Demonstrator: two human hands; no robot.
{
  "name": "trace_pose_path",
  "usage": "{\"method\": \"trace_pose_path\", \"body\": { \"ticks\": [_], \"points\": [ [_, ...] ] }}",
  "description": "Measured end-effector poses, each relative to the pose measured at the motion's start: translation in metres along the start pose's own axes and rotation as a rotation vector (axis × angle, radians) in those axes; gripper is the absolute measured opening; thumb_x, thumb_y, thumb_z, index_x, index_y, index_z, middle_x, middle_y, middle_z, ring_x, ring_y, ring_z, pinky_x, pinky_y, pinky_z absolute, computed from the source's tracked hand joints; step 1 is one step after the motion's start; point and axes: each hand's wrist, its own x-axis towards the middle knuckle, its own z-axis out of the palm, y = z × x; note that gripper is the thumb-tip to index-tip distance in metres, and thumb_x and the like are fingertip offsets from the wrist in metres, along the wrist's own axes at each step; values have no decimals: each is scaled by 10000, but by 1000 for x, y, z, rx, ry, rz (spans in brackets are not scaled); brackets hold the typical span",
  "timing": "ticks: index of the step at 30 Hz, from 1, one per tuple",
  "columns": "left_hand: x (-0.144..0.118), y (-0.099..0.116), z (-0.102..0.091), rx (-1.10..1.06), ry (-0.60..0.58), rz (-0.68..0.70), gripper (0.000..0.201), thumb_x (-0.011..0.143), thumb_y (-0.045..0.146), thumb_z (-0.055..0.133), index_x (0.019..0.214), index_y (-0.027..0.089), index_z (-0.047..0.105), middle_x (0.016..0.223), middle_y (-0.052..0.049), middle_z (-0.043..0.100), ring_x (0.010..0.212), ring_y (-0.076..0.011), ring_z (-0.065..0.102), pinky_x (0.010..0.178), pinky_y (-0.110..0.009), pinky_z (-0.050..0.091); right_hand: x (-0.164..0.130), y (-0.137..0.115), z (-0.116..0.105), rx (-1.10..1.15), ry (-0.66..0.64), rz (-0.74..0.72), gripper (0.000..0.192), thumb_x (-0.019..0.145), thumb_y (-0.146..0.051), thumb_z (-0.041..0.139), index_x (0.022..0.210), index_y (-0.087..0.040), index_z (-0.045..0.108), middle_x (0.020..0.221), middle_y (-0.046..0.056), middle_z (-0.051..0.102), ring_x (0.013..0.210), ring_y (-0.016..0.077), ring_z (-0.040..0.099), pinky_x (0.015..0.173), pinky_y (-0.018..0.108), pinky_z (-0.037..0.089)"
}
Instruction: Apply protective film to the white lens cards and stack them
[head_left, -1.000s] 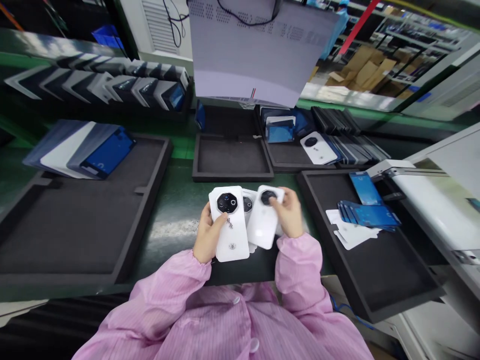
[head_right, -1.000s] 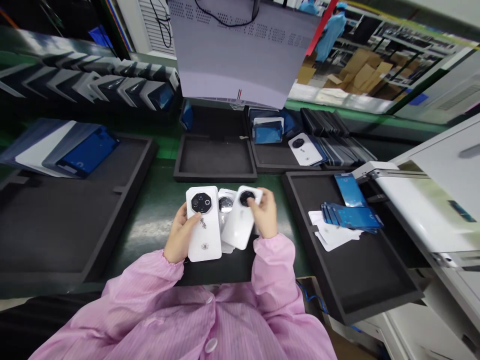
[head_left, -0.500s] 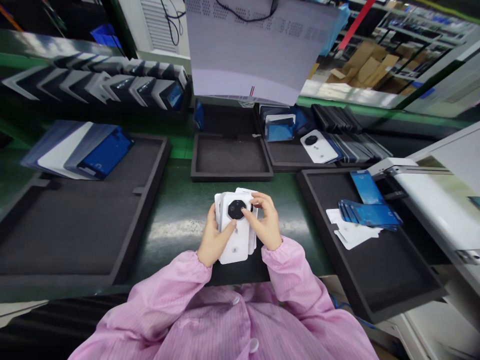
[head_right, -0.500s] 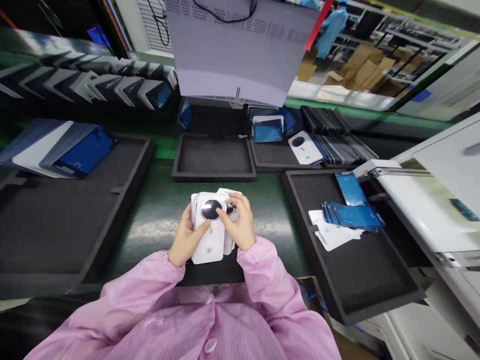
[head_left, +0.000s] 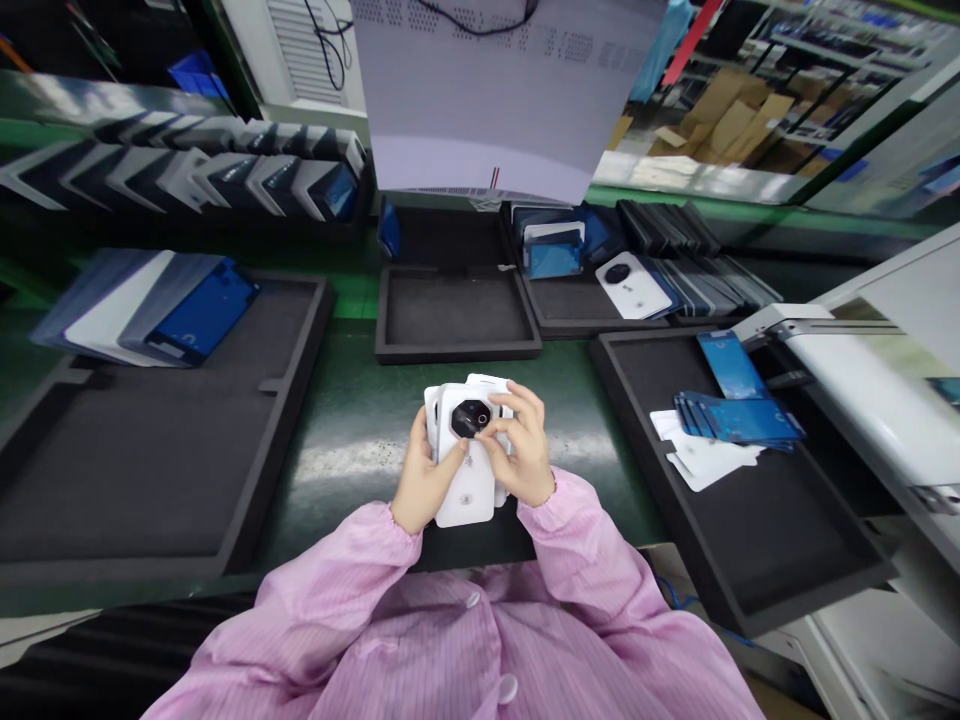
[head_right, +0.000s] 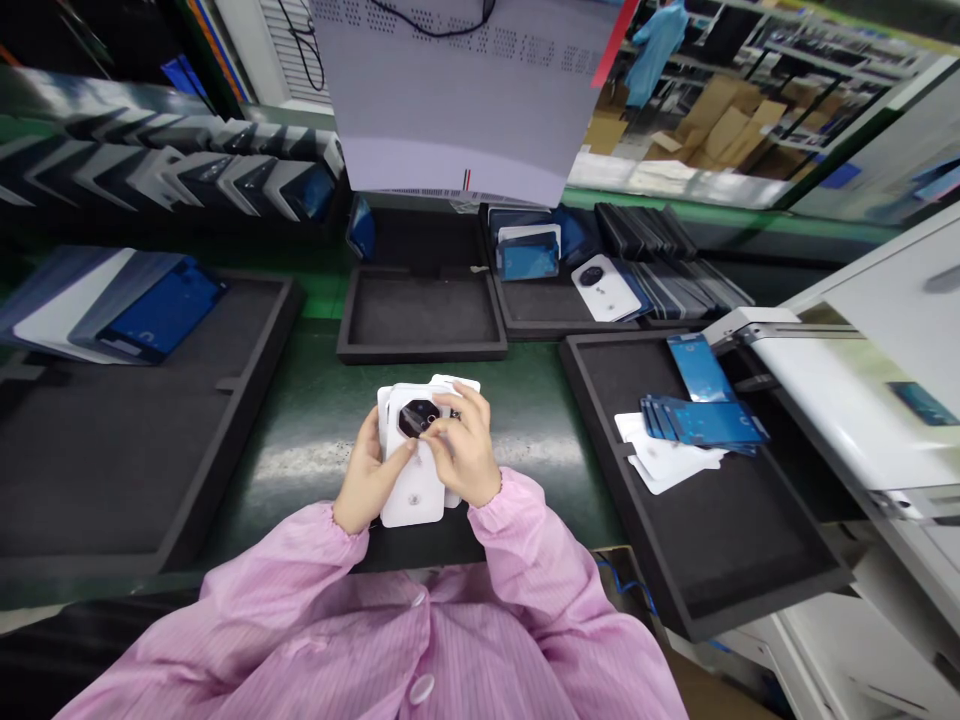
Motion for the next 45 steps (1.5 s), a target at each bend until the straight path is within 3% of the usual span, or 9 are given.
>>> {"method": "trace_pose_path", "body": {
  "ticks": [4,8,14,27,34,45],
  "points": [
    [2,0,-3,-28,21,11,638,764,318,702,1309,209,389,1335,-123,542,1218,-246,548,1051,-400,413,-2,0,2,138,-31,-222,112,825,-120,582,832,-231,594,861,35,723,927,226,686,898,488,513],
    [3,1,-5,-47,41,-6,677,744,334,722,1314,200,384,1328,-131,551,1222,-260,546,1062,-416,398,-2,-1,5,286,-24,-294,220,811,-75,594,967,-228,621,817,33,747,748,176,718,726,363,577],
    [3,3,-6,-66,49,-24,741,717,362,745,1337,202,373,1358,-139,529,1255,-274,518,1059,-417,398,-3,-4,5,274,-31,-297,346,802,-70,608,1109,-226,625,834,47,751,777,177,723,682,318,589],
    [3,3,-7,-72,58,-10,758,687,369,767,1319,217,379,1301,-128,584,1180,-269,581,1022,-420,439,-2,-4,5,268,-14,-361,310,729,-16,649,985,-190,658,808,71,735,816,203,710,682,348,593],
    [1,3,-7,-89,54,-29,780,697,364,758,1340,204,345,1308,-139,575,1183,-267,580,1014,-407,452,-2,-4,5,207,38,-322,254,762,-60,640,954,-224,668,810,39,734,877,218,710,705,376,581],
    [1,5,-6,-123,30,-44,764,698,350,758,1332,206,356,1304,-138,574,1175,-273,583,992,-411,474,-3,-5,4,74,62,-278,218,758,-80,657,918,-228,658,928,68,686,971,257,638,748,433,581]
  ]
}}
